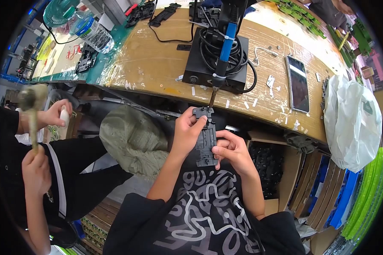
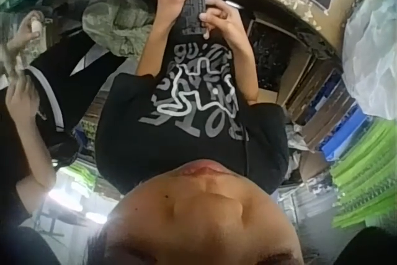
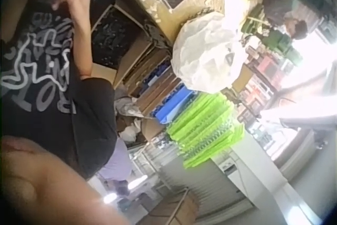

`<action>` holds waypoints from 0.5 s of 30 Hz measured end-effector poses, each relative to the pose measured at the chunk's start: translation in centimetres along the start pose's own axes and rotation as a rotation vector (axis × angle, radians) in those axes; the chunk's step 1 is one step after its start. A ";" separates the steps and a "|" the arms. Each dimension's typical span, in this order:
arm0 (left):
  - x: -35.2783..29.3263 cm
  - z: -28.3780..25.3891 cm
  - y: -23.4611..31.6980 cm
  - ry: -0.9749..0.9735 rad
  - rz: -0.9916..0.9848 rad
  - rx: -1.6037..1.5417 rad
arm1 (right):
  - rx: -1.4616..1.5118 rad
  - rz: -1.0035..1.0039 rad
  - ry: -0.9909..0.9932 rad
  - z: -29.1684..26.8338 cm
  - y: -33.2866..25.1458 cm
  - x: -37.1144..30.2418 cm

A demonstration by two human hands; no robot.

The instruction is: The person assembles small black plastic housings and metal pins by hand at a manufacturing workbench.

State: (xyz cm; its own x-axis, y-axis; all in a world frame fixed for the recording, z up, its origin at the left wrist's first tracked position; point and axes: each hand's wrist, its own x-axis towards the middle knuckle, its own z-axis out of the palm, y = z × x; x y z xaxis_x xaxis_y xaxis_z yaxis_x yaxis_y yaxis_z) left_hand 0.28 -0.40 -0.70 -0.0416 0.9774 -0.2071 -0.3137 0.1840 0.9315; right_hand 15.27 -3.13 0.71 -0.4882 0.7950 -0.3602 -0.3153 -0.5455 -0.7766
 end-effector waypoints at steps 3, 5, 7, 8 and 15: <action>-0.1 0.0 -0.1 -0.005 -0.023 -0.037 | 0.001 -0.012 0.001 0.2 0.0 -0.2; -0.2 0.0 0.1 -0.001 -0.025 -0.038 | 0.008 -0.013 0.000 0.2 0.0 -0.2; -0.3 0.0 0.2 0.006 -0.028 -0.038 | 0.016 -0.012 -0.003 0.3 -0.1 -0.2; -0.2 0.1 0.1 0.013 -0.031 -0.039 | 0.019 -0.004 -0.001 0.3 -0.3 -0.2; 0.5 0.2 0.3 0.018 -0.001 -0.015 | -0.004 -0.023 0.032 0.4 -0.9 0.1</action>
State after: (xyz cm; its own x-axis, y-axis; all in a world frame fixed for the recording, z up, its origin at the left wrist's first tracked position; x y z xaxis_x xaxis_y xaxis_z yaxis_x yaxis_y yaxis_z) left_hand 0.34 0.19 -0.53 -0.0588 0.9751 -0.2136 -0.3283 0.1832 0.9266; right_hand 15.14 -2.66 1.58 -0.4548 0.8153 -0.3583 -0.3229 -0.5259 -0.7869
